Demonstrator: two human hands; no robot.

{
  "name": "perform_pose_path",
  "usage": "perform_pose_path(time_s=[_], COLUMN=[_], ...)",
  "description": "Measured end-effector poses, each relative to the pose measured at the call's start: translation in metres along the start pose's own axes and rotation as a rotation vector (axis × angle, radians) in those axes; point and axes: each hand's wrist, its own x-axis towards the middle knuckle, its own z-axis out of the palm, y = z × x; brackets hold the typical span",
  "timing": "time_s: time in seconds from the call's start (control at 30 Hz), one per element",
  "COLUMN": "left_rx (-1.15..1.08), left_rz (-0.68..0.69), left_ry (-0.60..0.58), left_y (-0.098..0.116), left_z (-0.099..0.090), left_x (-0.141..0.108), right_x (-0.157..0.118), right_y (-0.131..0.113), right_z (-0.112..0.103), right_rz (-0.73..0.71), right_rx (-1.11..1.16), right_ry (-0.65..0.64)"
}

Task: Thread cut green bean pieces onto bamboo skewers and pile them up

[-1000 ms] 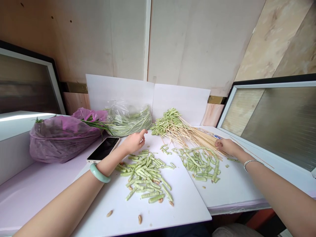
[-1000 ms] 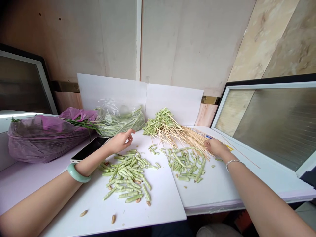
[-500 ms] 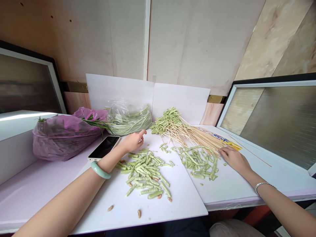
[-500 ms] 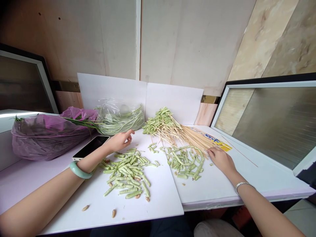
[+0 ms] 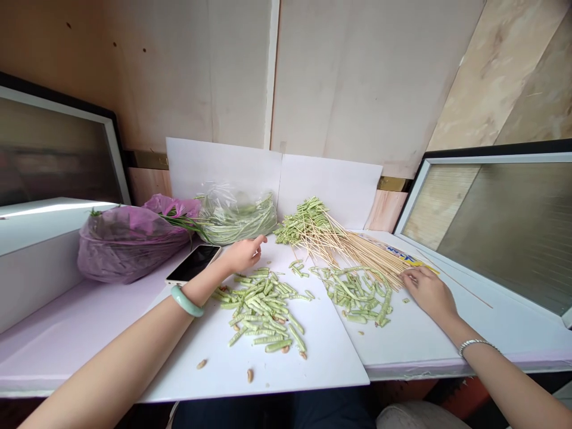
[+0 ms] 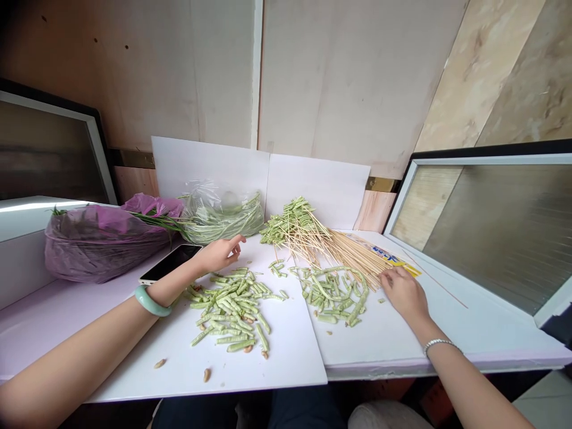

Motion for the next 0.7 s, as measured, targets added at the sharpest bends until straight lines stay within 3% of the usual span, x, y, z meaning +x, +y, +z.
perform_pose_path(time_s=[0.13, 0.3, 0.5, 0.6, 0.7], left_rx=[0.032, 0.021, -0.015, 0.010, 0.048], left_rz=[0.011, 0.025, 0.016, 0.009, 0.005], left_ry=[-0.009, -0.022, -0.016, -0.027, -0.031], left_y=[0.004, 0.012, 0.011, 0.010, 0.011], left_z=[0.003, 0.007, 0.010, 0.009, 0.008], left_x=[0.000, 0.000, -0.001, -0.002, -0.002], right_x=[-0.003, 0.014, 0.049, 0.056, 0.057], right_y=[-0.009, -0.023, -0.082, -0.124, -0.163], right_z=[-0.025, -0.093, -0.174, -0.197, -0.211], right_rz=[0.121, 0.141, 0.036, -0.050, -0.130], right_rx=[0.030, 0.082, 0.288, 0.520, 0.745], right_ry=[0.262, 0.608, 1.066, 1.140, 1.057])
